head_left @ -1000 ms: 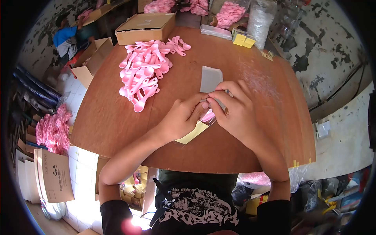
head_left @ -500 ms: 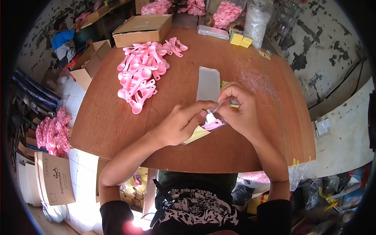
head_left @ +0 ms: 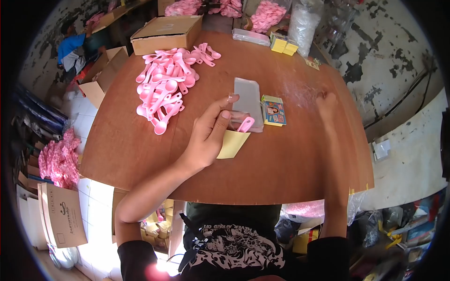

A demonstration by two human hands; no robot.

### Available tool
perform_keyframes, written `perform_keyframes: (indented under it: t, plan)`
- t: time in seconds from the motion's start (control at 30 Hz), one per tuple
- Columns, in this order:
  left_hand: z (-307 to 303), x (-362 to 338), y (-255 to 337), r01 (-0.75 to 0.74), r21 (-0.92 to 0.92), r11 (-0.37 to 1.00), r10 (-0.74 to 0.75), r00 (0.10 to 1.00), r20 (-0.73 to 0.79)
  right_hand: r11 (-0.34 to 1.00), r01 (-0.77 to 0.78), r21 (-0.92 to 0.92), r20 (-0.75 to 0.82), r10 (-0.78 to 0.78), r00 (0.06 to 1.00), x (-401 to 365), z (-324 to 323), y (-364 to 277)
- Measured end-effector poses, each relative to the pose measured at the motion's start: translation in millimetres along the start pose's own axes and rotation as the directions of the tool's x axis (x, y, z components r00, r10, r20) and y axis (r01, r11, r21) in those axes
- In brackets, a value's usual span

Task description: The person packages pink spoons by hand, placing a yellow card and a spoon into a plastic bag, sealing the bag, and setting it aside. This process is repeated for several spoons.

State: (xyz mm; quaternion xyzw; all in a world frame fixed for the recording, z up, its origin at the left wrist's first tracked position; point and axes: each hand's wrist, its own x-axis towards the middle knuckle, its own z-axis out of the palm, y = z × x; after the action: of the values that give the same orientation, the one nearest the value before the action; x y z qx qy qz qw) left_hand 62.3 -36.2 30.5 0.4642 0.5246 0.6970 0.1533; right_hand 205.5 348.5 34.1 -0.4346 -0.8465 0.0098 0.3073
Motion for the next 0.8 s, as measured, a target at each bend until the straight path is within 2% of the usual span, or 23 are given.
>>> perform_keyframes:
  t: [0.03, 0.07, 0.1, 0.13, 0.2, 0.27, 0.33, 0.37, 0.4, 0.43, 0.47, 0.53, 0.6, 0.67, 0.7, 0.73, 0.77, 0.8]
  plan:
    - [2, -1, -1, 0.021, -0.097, 0.995, -0.02, 1.0, 0.005, 0.965, 0.102, 0.24, -0.088, -0.083, 0.993, -21, -22, -35]
    - [3, -3, -2, 0.03, -0.098, 0.995, -0.03, 1.0, -0.002, 0.868, 0.193, 0.458, -0.179, -0.123, 0.976, -48, -43, -66]
    - [4, -4, -1, 0.073, -0.137, 0.988, -0.07, 0.997, 0.027, 0.737, 0.202, 0.645, -0.02, -0.248, 0.968, -69, -58, -88]
    - [5, -3, 0, 0.112, -0.172, 0.979, -0.103, 0.993, 0.061, 0.574, 0.159, 0.804, 0.099, -0.392, 0.915, -86, -70, -108]
    - [7, -4, -1, 0.087, -0.187, 0.978, -0.073, 0.994, 0.078, 0.407, 0.12, 0.906, 0.135, -0.545, 0.827, -115, -80, -143]
    - [9, -6, 0, 0.06, -0.209, 0.976, -0.043, 0.995, 0.086, 0.456, 0.159, 0.876, 0.141, -0.557, 0.819, -127, -87, -168]
    - [6, -8, 5, -0.031, -0.235, 0.972, 0.059, 0.992, 0.115, 0.496, 0.201, 0.845, 0.147, -0.576, 0.804, -127, -102, -181]
    - [3, -5, 3, -0.031, -0.23, 0.973, 0.058, 0.992, 0.112, 0.4, 0.421, 0.814, -0.129, -0.583, 0.802, -123, -112, -188]
    - [-1, 0, -1, -0.143, -0.244, 0.959, 0.169, 0.981, 0.09, 0.309, 0.622, 0.72, -0.392, -0.558, 0.731, -119, -118, -193]
    - [-4, 2, -4, -0.253, -0.256, 0.933, 0.278, 0.958, 0.065, 0.343, 0.59, 0.73, -0.316, -0.597, 0.738, -114, -119, -195]
    - [-7, 2, -5, -0.252, -0.255, 0.933, 0.276, 0.959, 0.064, 0.342, 0.589, 0.732, -0.315, -0.597, 0.738, -114, -119, -195]
    - [-14, 7, -5, -0.204, -0.06, 0.977, 0.211, 0.966, 0.15, 0.408, 0.54, 0.736, -0.152, -0.678, 0.719, -111, -121, -195]
    - [-11, 6, -6, -0.169, -0.004, 0.986, 0.168, 0.975, 0.145, 0.387, 0.536, 0.75, -0.171, -0.669, 0.723, -109, -121, -194]
    - [-8, 6, -6, -0.209, 0.185, 0.96, 0.178, 0.969, 0.171, 0.367, 0.522, 0.77, -0.19, -0.649, 0.737, -111, -118, -193]
    - [-7, 5, -7, -0.208, 0.186, 0.96, 0.176, 0.969, 0.173, 0.387, 0.409, 0.827, -0.103, -0.609, 0.786, -113, -116, -192]
    - [-6, 4, -9, -0.103, 0.151, 0.983, 0.073, 0.979, 0.193, 0.401, 0.29, 0.869, -0.013, -0.568, 0.823, -114, -115, -192]
    - [-5, 3, -11, 0.003, 0.116, 0.993, -0.029, 0.976, 0.216, 0.401, 0.29, 0.869, -0.015, -0.565, 0.825, -115, -115, -190]
    - [-4, 3, -11, 0.0, 0.116, 0.993, -0.026, 0.975, 0.22, 0.404, 0.097, 0.909, 0.14, -0.517, 0.845, -116, -116, -189]
